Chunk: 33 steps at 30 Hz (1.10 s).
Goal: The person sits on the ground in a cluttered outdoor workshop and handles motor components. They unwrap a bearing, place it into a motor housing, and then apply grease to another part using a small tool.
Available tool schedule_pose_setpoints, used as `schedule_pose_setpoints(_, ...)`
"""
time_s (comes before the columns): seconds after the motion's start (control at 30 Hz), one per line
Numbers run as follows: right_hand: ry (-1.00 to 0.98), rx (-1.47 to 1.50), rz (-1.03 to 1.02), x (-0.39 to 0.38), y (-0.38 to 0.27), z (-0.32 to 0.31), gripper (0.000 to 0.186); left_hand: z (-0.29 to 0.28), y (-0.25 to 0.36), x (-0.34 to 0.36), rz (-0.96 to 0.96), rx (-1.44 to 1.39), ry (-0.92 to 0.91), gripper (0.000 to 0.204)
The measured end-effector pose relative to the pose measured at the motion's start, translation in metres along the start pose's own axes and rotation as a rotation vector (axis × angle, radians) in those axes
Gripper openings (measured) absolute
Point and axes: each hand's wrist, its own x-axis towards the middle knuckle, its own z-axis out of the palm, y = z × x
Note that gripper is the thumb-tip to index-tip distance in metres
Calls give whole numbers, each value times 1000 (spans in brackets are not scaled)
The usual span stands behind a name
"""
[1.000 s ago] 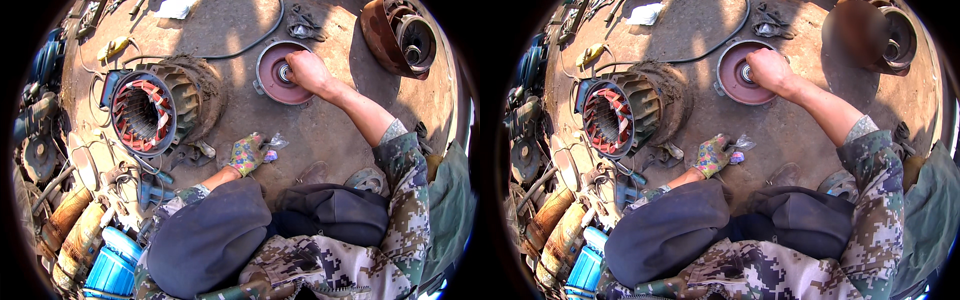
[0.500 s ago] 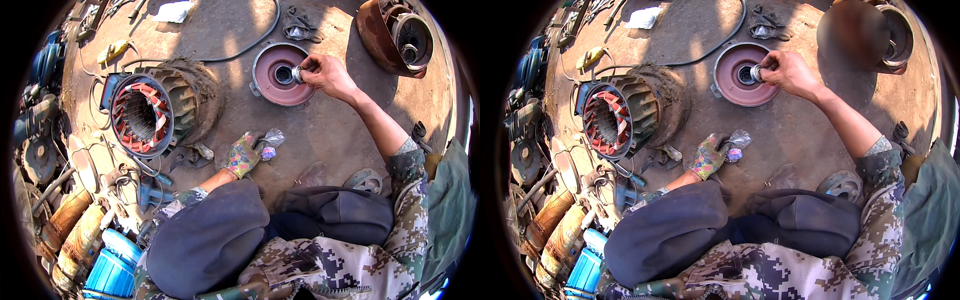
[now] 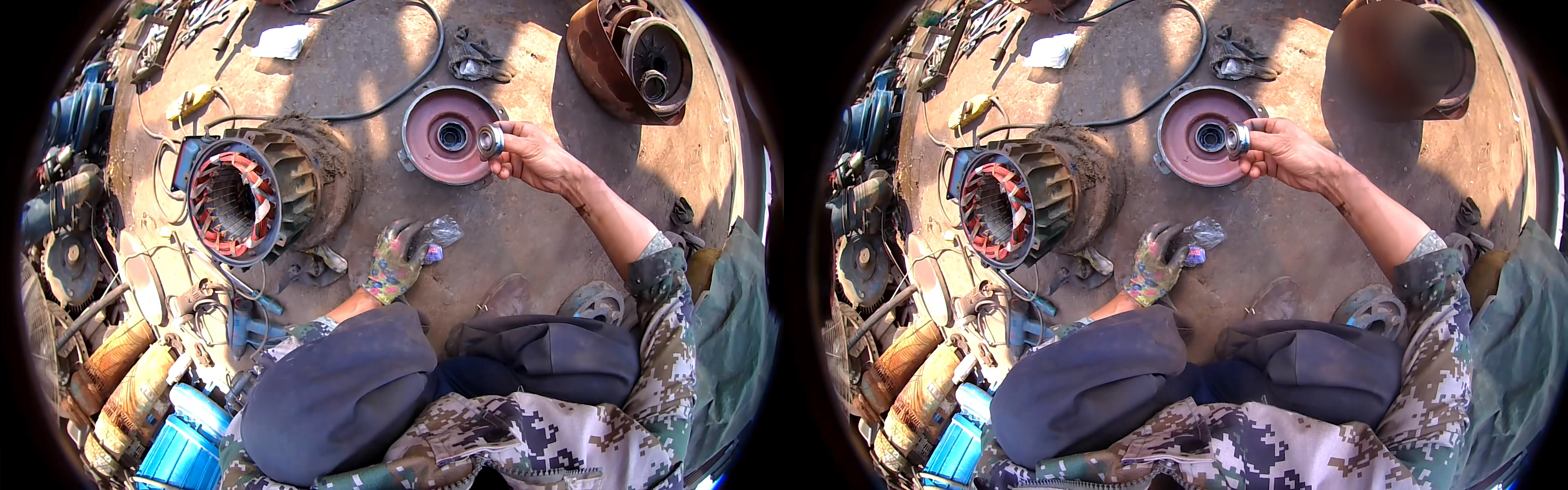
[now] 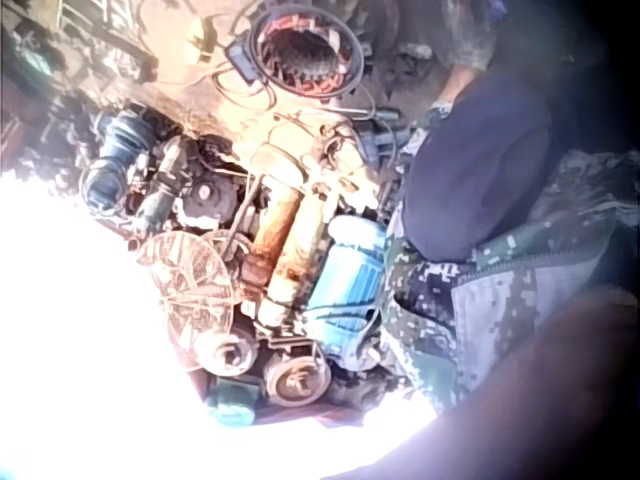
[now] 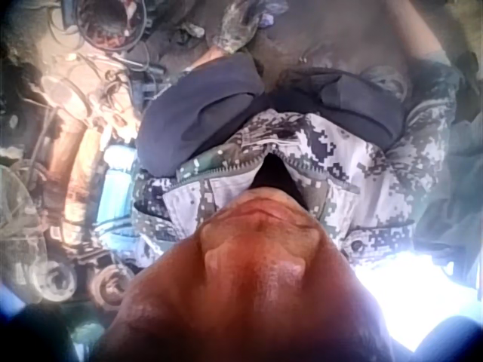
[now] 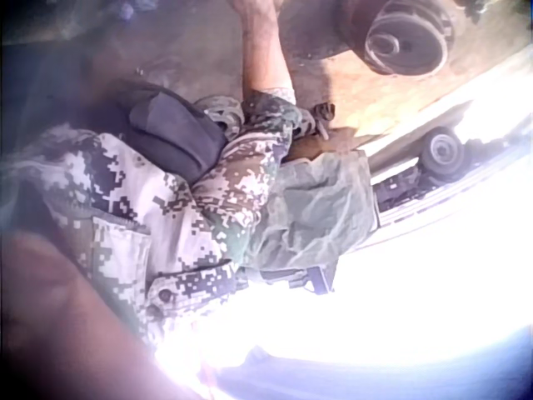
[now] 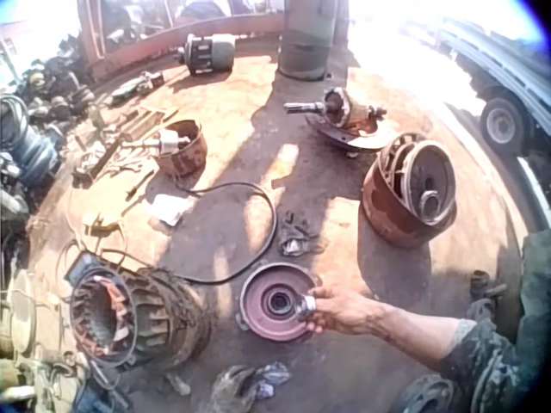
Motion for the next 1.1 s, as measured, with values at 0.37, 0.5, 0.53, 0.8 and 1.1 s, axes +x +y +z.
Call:
schedule_pose_setpoints(0.37,108,-194,23,-9,-7,1,25,-7,6,2,88,102,34,50)
schedule_pose_setpoints(0.5,69,-70,8,-11,-4,0,21,-2,4,0,70,36,43,53)
schedule_pose_setpoints(0.53,28,-32,-7,-7,-3,1,20,-9,3,-2,66,63,39,52)
schedule_pose_setpoints(0.8,-25,40,-46,-7,-6,10,21,-4,-5,-9,64,57,49,45)
schedule_pose_setpoints(1.1,-156,168,-72,-15,-19,10,55,5,-3,-2,51,32,24,38)
